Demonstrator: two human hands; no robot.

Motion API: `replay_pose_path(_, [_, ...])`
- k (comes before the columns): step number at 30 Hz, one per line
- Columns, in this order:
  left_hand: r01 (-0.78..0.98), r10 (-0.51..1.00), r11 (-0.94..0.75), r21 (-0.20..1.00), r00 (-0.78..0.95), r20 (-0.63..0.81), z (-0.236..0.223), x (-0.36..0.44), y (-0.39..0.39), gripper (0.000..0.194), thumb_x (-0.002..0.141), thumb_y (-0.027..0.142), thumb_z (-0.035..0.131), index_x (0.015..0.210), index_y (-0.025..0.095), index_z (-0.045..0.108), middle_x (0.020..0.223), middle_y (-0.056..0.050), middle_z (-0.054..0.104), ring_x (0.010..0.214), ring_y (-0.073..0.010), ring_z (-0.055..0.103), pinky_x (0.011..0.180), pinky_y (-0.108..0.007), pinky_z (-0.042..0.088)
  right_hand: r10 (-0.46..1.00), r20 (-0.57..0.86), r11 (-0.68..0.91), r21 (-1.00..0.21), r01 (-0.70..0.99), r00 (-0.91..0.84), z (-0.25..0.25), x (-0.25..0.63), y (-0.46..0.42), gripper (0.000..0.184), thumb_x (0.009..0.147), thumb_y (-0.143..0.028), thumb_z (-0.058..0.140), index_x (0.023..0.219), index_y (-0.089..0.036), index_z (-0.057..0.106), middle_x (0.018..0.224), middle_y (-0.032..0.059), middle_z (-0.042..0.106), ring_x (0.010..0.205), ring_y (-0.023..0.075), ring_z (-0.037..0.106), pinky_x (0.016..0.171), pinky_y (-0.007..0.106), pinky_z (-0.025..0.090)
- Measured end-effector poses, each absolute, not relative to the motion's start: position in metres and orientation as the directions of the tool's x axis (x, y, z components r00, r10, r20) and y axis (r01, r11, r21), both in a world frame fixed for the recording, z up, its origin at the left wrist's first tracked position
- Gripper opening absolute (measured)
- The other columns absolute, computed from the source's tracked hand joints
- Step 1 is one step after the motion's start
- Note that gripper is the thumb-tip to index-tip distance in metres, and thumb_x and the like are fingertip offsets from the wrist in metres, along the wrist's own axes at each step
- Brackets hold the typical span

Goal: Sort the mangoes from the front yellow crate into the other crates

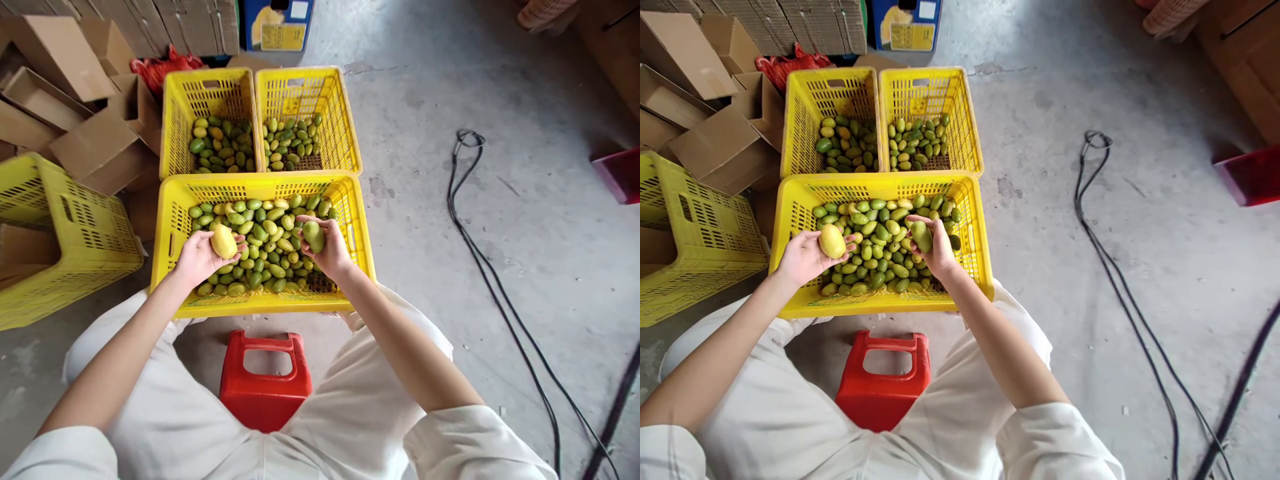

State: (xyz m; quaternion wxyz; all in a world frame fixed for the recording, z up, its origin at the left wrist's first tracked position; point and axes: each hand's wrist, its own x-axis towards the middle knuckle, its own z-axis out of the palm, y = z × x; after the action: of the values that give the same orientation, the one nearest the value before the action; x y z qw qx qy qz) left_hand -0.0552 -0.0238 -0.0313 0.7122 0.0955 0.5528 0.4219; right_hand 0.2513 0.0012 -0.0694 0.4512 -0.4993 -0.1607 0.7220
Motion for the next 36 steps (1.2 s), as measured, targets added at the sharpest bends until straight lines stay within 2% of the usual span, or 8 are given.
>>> replay_pose_path(4, [-0.451, 0.765, 0.575, 0.682, 0.003, -0.644, -0.031, -0.051, -0.024, 0.024, 0.093, 0.033, 0.090, 0.110, 0.021, 0.079, 0.120, -0.019, 0.094, 0.104, -0.0320, 0.090, 0.086, -0.039, 0.075, 0.832, -0.547, -0.521, -0.715, -0.466, -0.093, -0.063, 0.248, -0.002, 0.056, 0.085, -0.067, 0.107, 0.106, -0.029, 0.071, 0.085, -0.0050, 0.068, 0.060, 0.0109, 0.050, 0.050, 0.023, 0.034])
replay_pose_path(9, [-0.383, 0.804, 0.542, 0.748, -0.022, -0.594, -0.037, -0.053, -0.028, 0.043, 0.072, 0.040, 0.105, 0.093, 0.023, 0.072, 0.099, -0.007, 0.085, 0.087, -0.0198, 0.077, 0.074, -0.027, 0.063, 0.854, -0.515, -0.494, -0.759, -0.424, -0.074, -0.059, 0.247, -0.004, 0.075, 0.052, -0.042, 0.123, 0.102, -0.028, 0.068, 0.085, -0.0088, 0.067, 0.062, 0.0078, 0.050, 0.055, 0.023, 0.035])
replay_pose_path(15, [-0.407, 0.808, 0.532, 0.743, -0.019, -0.589, -0.042, -0.055, -0.028, 0.051, 0.067, 0.037, 0.103, 0.108, 0.025, 0.074, 0.094, 0.001, 0.080, 0.093, -0.0210, 0.079, 0.085, -0.033, 0.068, 0.821, -0.546, -0.571, -0.773, -0.276, -0.167, -0.065, 0.250, -0.004, 0.049, 0.086, -0.068, 0.096, 0.106, -0.029, 0.074, 0.093, 0.0023, 0.082, 0.087, 0.0229, 0.077, 0.070, 0.032, 0.054])
replay_pose_path(19, [-0.379, 0.807, 0.570, 0.729, 0.092, -0.583, -0.046, -0.058, -0.027, 0.054, 0.073, 0.038, 0.108, 0.118, 0.022, 0.081, 0.103, -0.004, 0.085, 0.093, -0.0253, 0.085, 0.081, -0.036, 0.070, 0.813, -0.543, -0.582, -0.763, -0.280, -0.209, -0.074, 0.251, -0.003, 0.045, 0.099, -0.073, 0.081, 0.094, -0.031, 0.064, 0.095, 0.0075, 0.083, 0.076, 0.0234, 0.058, 0.060, 0.035, 0.041])
replay_pose_path(23, [-0.360, 0.817, 0.568, 0.740, 0.133, -0.562, -0.047, -0.061, -0.026, 0.046, 0.077, 0.040, 0.110, 0.103, 0.020, 0.078, 0.091, -0.005, 0.081, 0.076, -0.0205, 0.076, 0.064, -0.031, 0.062, 0.796, -0.564, -0.606, -0.734, -0.308, -0.220, -0.079, 0.253, -0.001, 0.038, 0.097, -0.066, 0.087, 0.102, -0.031, 0.074, 0.102, 0.0081, 0.084, 0.072, 0.0222, 0.054, 0.055, 0.036, 0.042])
replay_pose_path(30, [-0.439, 0.766, 0.595, 0.673, 0.054, -0.641, -0.043, -0.058, -0.023, 0.022, 0.098, 0.031, 0.080, 0.118, 0.023, 0.080, 0.114, -0.015, 0.091, 0.134, -0.0412, 0.090, 0.117, -0.056, 0.077, 0.781, -0.601, -0.619, -0.712, -0.331, -0.168, -0.071, 0.252, -0.004, 0.060, 0.081, -0.065, 0.106, 0.121, -0.031, 0.076, 0.101, 0.0014, 0.081, 0.085, 0.0226, 0.073, 0.073, 0.036, 0.062])
replay_pose_path(33, [-0.401, 0.742, 0.625, 0.670, 0.039, -0.669, -0.044, -0.053, -0.026, 0.017, 0.101, 0.021, 0.087, 0.115, 0.021, 0.079, 0.120, -0.016, 0.093, 0.140, -0.0382, 0.089, 0.121, -0.050, 0.074, 0.812, -0.569, -0.579, -0.758, -0.301, -0.128, -0.065, 0.250, -0.006, 0.074, 0.065, -0.059, 0.117, 0.114, -0.032, 0.068, 0.105, -0.0001, 0.087, 0.088, 0.0203, 0.073, 0.084, 0.036, 0.064])
replay_pose_path(36, [-0.394, 0.710, 0.646, 0.654, -0.003, -0.704, -0.045, -0.048, -0.029, 0.025, 0.094, 0.009, 0.097, 0.108, 0.020, 0.079, 0.109, -0.010, 0.091, 0.118, -0.0277, 0.091, 0.107, -0.036, 0.075, 0.805, -0.567, -0.593, -0.765, -0.252, -0.174, -0.062, 0.249, -0.005, 0.060, 0.079, -0.072, 0.106, 0.103, -0.030, 0.069, 0.103, 0.0048, 0.090, 0.093, 0.0243, 0.076, 0.082, 0.036, 0.062])
